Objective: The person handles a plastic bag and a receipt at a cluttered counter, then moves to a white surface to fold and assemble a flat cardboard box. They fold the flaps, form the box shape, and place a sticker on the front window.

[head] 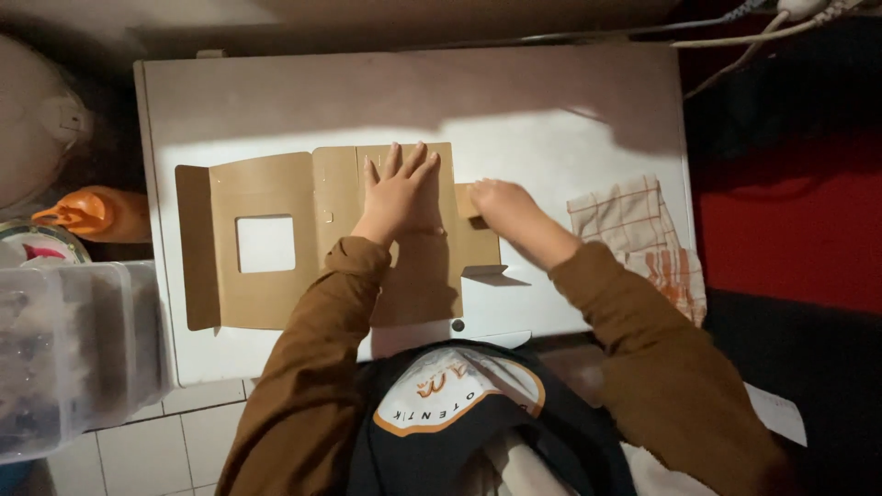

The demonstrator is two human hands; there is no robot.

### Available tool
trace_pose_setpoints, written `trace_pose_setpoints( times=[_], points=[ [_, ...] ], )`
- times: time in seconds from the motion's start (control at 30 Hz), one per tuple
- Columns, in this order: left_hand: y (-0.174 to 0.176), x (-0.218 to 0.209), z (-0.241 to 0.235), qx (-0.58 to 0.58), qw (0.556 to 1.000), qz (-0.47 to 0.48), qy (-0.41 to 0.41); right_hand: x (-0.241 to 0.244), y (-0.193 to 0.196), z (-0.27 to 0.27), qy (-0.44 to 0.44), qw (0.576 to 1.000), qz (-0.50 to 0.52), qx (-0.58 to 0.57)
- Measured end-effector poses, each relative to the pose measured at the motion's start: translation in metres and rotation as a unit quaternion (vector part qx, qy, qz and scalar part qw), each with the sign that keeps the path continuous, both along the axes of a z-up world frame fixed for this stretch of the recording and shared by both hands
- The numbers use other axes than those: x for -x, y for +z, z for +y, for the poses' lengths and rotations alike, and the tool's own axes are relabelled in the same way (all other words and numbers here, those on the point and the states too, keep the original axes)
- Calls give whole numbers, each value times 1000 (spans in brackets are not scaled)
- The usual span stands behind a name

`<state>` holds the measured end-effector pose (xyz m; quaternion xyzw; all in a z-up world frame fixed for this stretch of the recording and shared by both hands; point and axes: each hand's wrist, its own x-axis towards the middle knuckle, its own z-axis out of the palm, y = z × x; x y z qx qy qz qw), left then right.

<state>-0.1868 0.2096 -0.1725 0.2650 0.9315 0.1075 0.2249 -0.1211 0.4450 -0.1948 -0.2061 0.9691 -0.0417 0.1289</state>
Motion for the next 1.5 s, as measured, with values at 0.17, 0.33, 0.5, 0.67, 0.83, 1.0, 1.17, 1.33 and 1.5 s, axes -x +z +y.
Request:
trace_pose_setpoints(
  times=[0.17, 0.33, 0.5, 0.67, 0.83, 1.0, 1.17, 1.33, 1.5],
  points=[
    [-43, 53, -37, -82, 981, 175, -16, -10, 37, -18, 48, 998, -37, -2],
    [-85, 94, -62, -10, 984, 179, -19, 73, 56, -68, -67, 995, -62, 32],
    [-91, 96, -56, 0, 953, 289, -87, 117, 32, -108, -45, 995, -89, -6],
    [-88, 53, -62, -59, 934, 323, -141, 95, -45, -95, -35, 997, 61, 17],
    [-124, -4, -67, -82, 928, 350, -103, 28, -65, -97, 38, 954, 294, -39],
    [-51, -45, -82, -94, 908, 394, -104, -3, -57, -105, 84, 912, 400, -44],
    [-53, -25, -107, -153, 979, 26, -130, -3, 45, -134, -49, 988, -143, -31],
    [13, 2, -197, -69, 994, 80, -26, 75, 39, -175, -84, 993, -83, -14],
    [4, 8, -231, 48, 998, 19, 32, 125, 23, -240, -16, 993, -76, 93]
  ],
)
